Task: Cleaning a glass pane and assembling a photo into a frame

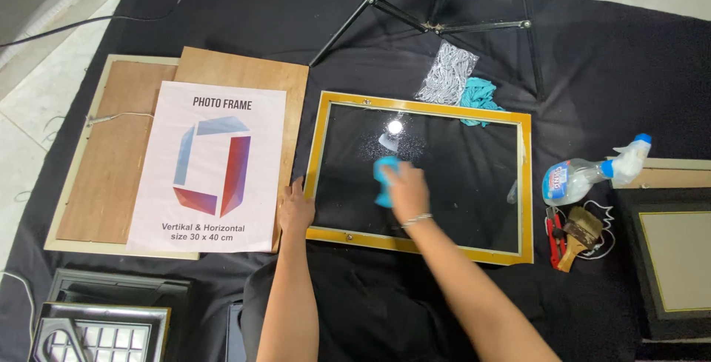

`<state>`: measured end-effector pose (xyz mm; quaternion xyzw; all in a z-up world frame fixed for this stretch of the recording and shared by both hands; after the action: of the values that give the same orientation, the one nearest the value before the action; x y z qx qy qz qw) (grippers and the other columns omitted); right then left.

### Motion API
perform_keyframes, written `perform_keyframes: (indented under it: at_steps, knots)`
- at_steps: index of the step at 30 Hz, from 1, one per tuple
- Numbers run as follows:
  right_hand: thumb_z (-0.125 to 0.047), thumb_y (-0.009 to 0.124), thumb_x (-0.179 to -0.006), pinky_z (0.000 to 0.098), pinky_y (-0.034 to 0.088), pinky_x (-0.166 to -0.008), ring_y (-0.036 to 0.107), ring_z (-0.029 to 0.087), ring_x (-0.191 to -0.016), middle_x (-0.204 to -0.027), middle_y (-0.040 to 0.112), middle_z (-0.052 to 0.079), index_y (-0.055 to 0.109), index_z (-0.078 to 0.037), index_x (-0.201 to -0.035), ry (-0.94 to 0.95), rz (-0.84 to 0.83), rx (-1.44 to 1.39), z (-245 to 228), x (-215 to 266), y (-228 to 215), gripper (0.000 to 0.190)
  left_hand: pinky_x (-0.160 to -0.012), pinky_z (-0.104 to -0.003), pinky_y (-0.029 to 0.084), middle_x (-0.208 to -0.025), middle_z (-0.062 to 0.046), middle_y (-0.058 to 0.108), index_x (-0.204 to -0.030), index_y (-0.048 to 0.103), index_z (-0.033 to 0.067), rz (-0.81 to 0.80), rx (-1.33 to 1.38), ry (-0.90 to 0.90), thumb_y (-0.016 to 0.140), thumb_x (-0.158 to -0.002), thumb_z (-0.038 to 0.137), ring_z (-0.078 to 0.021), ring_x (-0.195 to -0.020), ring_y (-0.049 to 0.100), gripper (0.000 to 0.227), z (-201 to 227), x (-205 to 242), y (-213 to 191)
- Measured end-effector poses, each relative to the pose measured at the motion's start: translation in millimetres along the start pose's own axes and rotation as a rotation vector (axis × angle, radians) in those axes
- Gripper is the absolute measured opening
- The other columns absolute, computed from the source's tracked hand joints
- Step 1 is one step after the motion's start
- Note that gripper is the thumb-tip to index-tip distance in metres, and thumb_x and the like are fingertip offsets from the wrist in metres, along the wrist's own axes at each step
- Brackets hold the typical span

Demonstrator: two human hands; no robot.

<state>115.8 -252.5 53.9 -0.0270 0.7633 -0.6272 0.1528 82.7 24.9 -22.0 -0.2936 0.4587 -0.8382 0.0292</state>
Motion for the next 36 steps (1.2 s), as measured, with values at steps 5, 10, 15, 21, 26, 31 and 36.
perform_keyframes:
  at_steps: [5,10,15,21,26,31,36]
  knots:
    - [-0.016,0.069,-0.093,0.0466,0.060,-0.078,0.062,0.032,-0.095,-0.116,0.060,0.009,0.062,-0.039,-0.135,0.384,-0.020,0.222,210,57,-11,0.049,-0.104,-0.051,0.053,-0.139,-0.017,0.052,-0.146,0.050,0.0174,0.020,-0.049,0.059,0.065,-0.094,0.014,-0.0450,-0.127,0.058,0.055,1,-12,10]
    - [-0.022,0.069,-0.099,0.0542,0.060,-0.083,0.054,0.042,-0.112,-0.130,0.053,0.017,0.054,-0.031,-0.146,0.580,-0.012,0.131,259,73,-8,0.050,-0.101,-0.048,0.055,-0.140,-0.019,0.054,-0.142,0.055,0.0155,0.025,0.039,0.028,0.065,-0.089,0.005,-0.0454,-0.123,0.061,0.054,-6,-21,17]
    - [-0.020,0.088,-0.075,0.0494,0.048,-0.080,0.061,0.039,-0.084,-0.104,0.052,0.015,0.064,-0.022,-0.125,0.511,0.359,0.167,170,28,21,0.056,-0.099,-0.053,0.054,-0.126,-0.016,0.061,-0.131,0.059,0.0156,0.052,0.034,0.081,0.067,-0.085,0.023,-0.0446,-0.115,0.064,0.047,-16,-36,25]
    - [-0.016,0.080,-0.079,0.0520,0.051,-0.092,0.067,0.041,-0.102,-0.110,0.064,0.019,0.064,-0.021,-0.131,0.270,0.097,-0.155,-21,-59,83,0.054,-0.099,-0.048,0.055,-0.122,-0.010,0.062,-0.129,0.055,0.0188,0.008,0.019,0.042,0.067,-0.093,0.026,-0.0375,-0.117,0.065,0.039,-8,-24,10]
    - [-0.015,0.083,-0.078,0.0415,0.058,-0.084,0.060,0.041,-0.104,-0.117,0.052,0.018,0.054,-0.021,-0.137,-0.027,0.044,-0.162,-107,-81,106,0.065,-0.096,-0.052,0.057,-0.127,-0.015,0.057,-0.132,0.051,0.0167,-0.023,0.059,0.055,0.066,-0.094,0.023,-0.0424,-0.115,0.065,0.041,-6,-22,10]
    - [-0.020,0.083,-0.077,0.0406,0.059,-0.080,0.061,0.033,-0.100,-0.117,0.054,0.011,0.055,-0.033,-0.136,-0.197,-0.039,-0.064,-48,-86,77,0.067,-0.094,-0.050,0.058,-0.128,-0.013,0.056,-0.132,0.050,0.0177,-0.033,0.074,0.018,0.067,-0.094,0.023,-0.0396,-0.115,0.067,0.042,-10,-24,10]
    - [-0.015,0.082,-0.075,0.0457,0.061,-0.077,0.063,0.034,-0.094,-0.114,0.059,0.010,0.062,-0.030,-0.133,0.112,0.011,0.074,108,-57,15,0.063,-0.098,-0.050,0.057,-0.132,-0.015,0.055,-0.139,0.049,0.0165,-0.041,0.072,-0.002,0.066,-0.096,0.021,-0.0411,-0.120,0.064,0.046,-3,-18,3]
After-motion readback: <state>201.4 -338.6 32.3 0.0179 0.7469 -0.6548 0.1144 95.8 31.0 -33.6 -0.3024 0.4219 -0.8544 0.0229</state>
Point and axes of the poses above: each hand's wrist, its own x-axis away from the middle knuckle, its own y-axis out of the palm, z = x × y, the point moved 10 cm from there along -x, towards the middle knuckle
